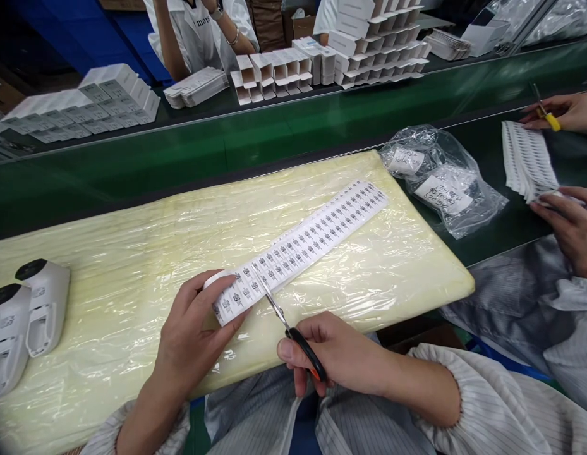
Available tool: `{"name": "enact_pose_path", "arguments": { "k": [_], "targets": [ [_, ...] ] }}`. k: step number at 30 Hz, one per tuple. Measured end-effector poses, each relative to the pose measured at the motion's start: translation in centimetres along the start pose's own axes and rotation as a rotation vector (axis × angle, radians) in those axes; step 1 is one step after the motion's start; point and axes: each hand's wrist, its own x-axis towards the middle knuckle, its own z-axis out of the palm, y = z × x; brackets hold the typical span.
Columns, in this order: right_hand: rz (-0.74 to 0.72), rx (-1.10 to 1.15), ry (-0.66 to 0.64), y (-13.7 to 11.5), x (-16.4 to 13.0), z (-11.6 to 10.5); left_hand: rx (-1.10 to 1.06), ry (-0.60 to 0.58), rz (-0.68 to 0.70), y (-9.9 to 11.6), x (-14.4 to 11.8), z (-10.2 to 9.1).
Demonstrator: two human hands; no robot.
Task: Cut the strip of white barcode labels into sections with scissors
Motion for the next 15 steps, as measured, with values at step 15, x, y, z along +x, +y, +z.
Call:
{"name": "enact_pose_path", "arguments": {
  "k": [15],
  "targets": [
    [-0.014,-0.008,-0.009,0.17,0.03,-0.16,-0.007,0.029,0.002,0.15,0.25,-0.05]
  ]
}}
